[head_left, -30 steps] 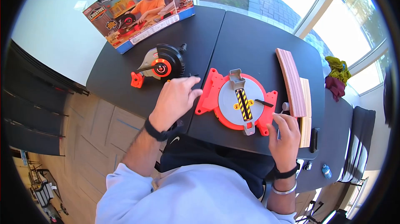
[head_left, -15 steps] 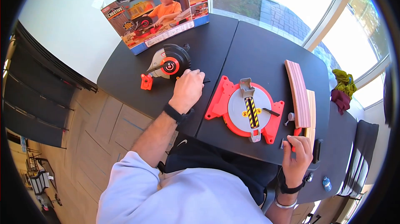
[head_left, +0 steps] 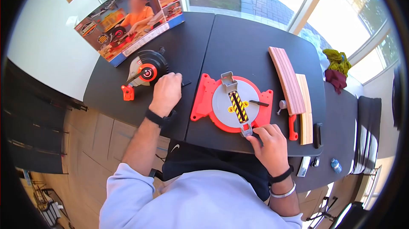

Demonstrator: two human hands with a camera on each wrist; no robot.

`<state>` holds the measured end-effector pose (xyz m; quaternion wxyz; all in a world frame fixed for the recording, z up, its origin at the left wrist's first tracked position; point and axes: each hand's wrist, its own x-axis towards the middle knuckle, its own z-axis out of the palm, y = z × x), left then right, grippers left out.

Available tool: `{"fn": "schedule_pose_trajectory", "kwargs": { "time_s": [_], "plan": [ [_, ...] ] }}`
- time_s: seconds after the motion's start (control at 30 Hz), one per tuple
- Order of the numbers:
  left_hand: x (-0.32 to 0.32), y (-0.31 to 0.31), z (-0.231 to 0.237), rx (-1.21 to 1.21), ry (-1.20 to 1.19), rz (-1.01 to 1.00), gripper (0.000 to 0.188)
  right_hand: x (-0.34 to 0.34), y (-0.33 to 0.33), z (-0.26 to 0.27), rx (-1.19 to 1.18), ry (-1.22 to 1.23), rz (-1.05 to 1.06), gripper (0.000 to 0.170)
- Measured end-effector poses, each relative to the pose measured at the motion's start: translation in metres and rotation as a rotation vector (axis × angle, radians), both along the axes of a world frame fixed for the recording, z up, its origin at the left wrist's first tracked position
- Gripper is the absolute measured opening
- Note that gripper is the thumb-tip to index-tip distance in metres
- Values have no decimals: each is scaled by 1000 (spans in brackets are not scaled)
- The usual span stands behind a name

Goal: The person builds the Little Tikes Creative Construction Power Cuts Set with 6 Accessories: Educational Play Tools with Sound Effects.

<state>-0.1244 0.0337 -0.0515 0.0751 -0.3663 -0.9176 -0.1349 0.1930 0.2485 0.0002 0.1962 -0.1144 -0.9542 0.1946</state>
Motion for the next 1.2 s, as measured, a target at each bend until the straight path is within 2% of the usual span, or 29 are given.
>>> {"fn": "schedule_pose_trajectory", "kwargs": {
  "time_s": [0.07,0.13,0.17,0.2,0.3,0.33,0.4,0.47,0.53,0.57,0.67,0.77,1.03,1.2],
  "plan": [
    [-3,-5,-3,-7,7,-25,16,-3,-3,-6,12,-51,-29,31],
    [8,-7,3,46,15,-46,12,-6,-5,-10,98,-102,-97,41],
    [0,-11,-8,39,1,-52,15,-7,-7,-12,109,-117,-112,49],
    [4,-11,-12,39,-2,-68,15,-8,-9,-12,108,-121,-129,49],
    [38,-11,27,143,-302,-127,16,-10,-18,-15,141,-196,-141,57],
    [51,-7,36,135,-311,-139,16,-12,-20,-15,135,-205,-154,57],
    [76,1,45,314,-407,-177,19,-15,-25,-15,146,-153,-178,57],
    [91,7,47,328,-416,-214,23,-18,-30,-18,161,-148,-193,60],
    [96,10,44,233,-326,-245,26,-21,-37,-16,205,-219,-258,66],
    [98,10,44,228,-311,-231,23,-24,-39,-17,255,-237,-291,75],
    [98,11,45,214,-384,-181,19,-29,-48,-24,306,-324,-370,82],
    [98,12,45,221,-344,-193,17,-37,-48,-28,348,-365,-394,86],
    [94,15,45,192,-343,-213,15,-44,-47,-22,348,-407,-368,80],
    [99,17,42,212,-344,-213,15,-44,-62,-40,293,-382,-306,60]
  ]
}}
